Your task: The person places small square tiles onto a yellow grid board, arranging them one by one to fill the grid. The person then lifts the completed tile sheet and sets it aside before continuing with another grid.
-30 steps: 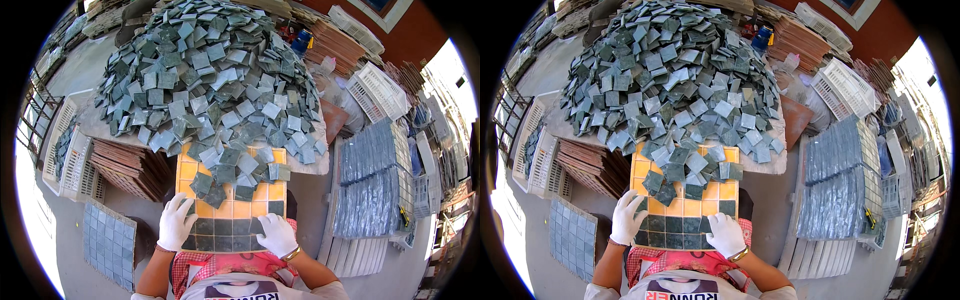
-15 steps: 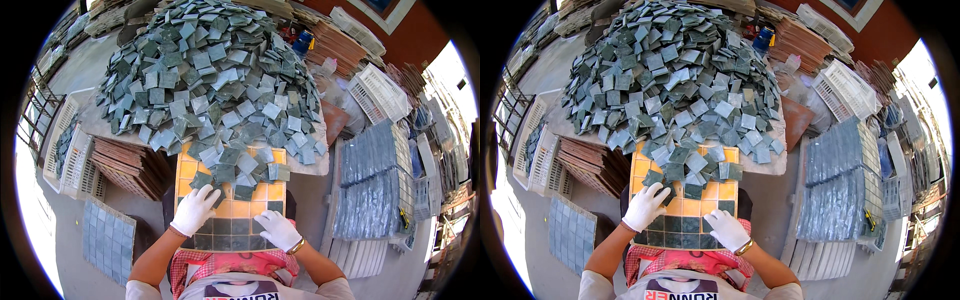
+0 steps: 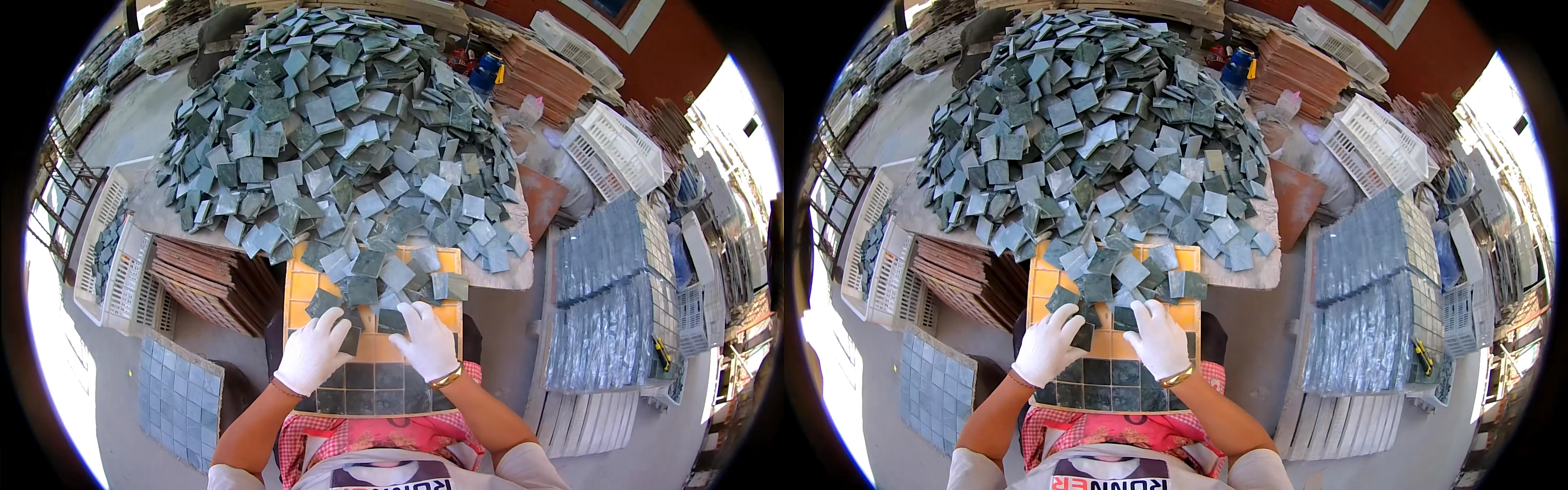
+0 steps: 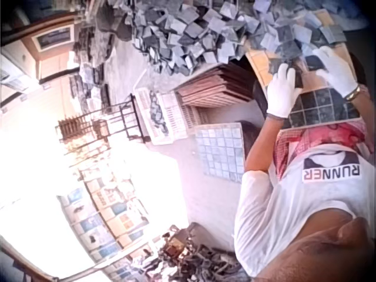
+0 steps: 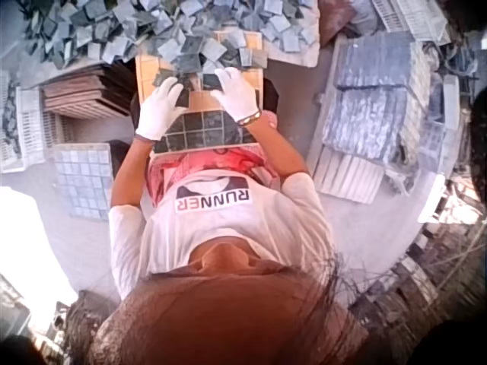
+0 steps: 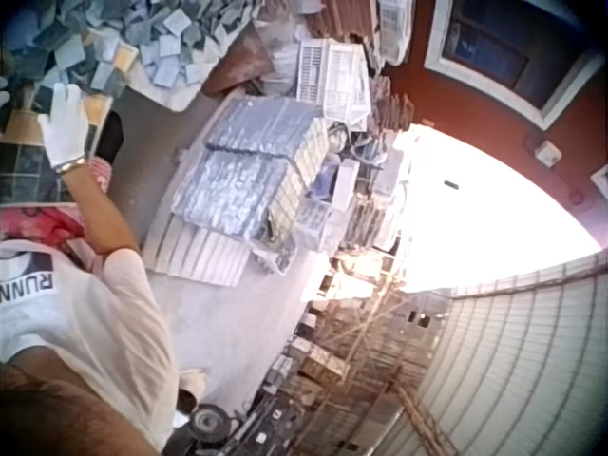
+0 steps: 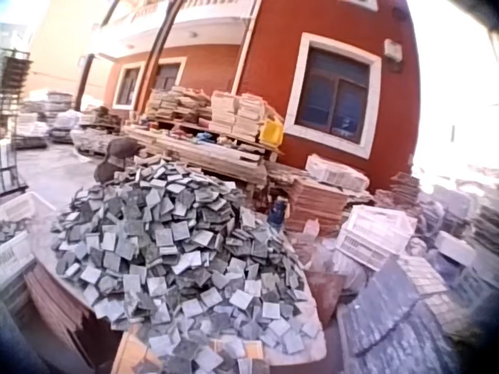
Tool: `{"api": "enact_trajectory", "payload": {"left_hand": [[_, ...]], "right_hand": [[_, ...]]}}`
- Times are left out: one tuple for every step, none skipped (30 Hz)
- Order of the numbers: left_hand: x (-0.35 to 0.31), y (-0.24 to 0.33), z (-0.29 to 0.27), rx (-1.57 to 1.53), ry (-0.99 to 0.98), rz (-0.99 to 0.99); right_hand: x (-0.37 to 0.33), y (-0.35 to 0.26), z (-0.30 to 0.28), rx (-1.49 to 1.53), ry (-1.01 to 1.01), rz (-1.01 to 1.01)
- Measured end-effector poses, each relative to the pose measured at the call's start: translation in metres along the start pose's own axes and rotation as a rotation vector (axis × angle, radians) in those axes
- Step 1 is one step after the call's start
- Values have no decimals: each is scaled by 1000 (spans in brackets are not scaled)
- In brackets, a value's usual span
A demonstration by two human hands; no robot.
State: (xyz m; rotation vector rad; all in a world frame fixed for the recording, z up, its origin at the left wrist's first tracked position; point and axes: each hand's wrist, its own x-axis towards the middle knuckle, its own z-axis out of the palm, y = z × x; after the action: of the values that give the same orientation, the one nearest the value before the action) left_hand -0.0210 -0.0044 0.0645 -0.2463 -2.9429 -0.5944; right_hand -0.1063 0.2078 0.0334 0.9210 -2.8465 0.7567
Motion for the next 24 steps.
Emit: {"api": "enact_trajectory", "payload": {"left_hand": [[-7, 1, 2, -30, 29, 11], [-13, 3, 3, -42, 17, 11], [-21, 6, 6, -57, 8, -1], [-27, 8, 9, -62, 0, -12], [-29, 9, 12, -69, -34, -21], [-30, 9, 16, -78, -66, -29], [-30, 9, 20, -87, -99, -36], [-28, 11, 24, -92, -88, -23], [-26, 14, 27, -107, -79, -32], [-22, 18, 30, -125, -70, -35], [-19, 23, 33, -142, -61, -37], [-14, 27, 39, -151, -17, -13], [-10, 28, 47, -137, -18, -6], [-6, 29, 55, -124, -18, 1], [-2, 32, 60, -109, -21, 8], [2, 36, 61, -121, -8, -6], [5, 37, 63, -138, -9, 8], [9, 37, 64, -151, -9, 20], [11, 37, 65, -164, -10, 31], [10, 37, 65, -193, -10, 31], [11, 36, 64, -222, -8, 32], [11, 36, 63, -251, -5, 33], [11, 33, 64, -282, -7, 31], [9, 29, 66, -314, -12, 25]], "right_hand": [[2, 4, 5, 73, -15, 54], [3, 10, 10, 145, -29, 108], [5, 11, 10, 218, -54, 156], [9, 8, 2, 328, -34, 153], [9, 13, 2, 356, -45, 123], [11, 18, 1, 382, -55, 91], [13, 22, -3, 407, -64, 61], [11, 25, -11, 514, -135, 162], [11, 28, -19, 588, -187, 222], [8, 35, -24, 551, -222, 203], [5, 42, -27, 515, -257, 183], [2, 46, -30, 488, -285, 214], [-1, 47, -29, 431, -250, 172], [-4, 48, -28, 373, -215, 130], [-6, 49, -27, 317, -181, 91], [-7, 50, -27, 296, -164, 65], [-7, 50, -29, 275, -147, 39], [-6, 49, -29, 258, -129, 10], [-6, 50, -30, 286, -157, 34], [-6, 51, -32, 313, -186, 56], [-5, 53, -33, 339, -213, 77], [-5, 54, -33, 340, -196, 67], [-6, 56, -31, 341, -178, 57], [-8, 56, -29, 345, -165, 47]]}}
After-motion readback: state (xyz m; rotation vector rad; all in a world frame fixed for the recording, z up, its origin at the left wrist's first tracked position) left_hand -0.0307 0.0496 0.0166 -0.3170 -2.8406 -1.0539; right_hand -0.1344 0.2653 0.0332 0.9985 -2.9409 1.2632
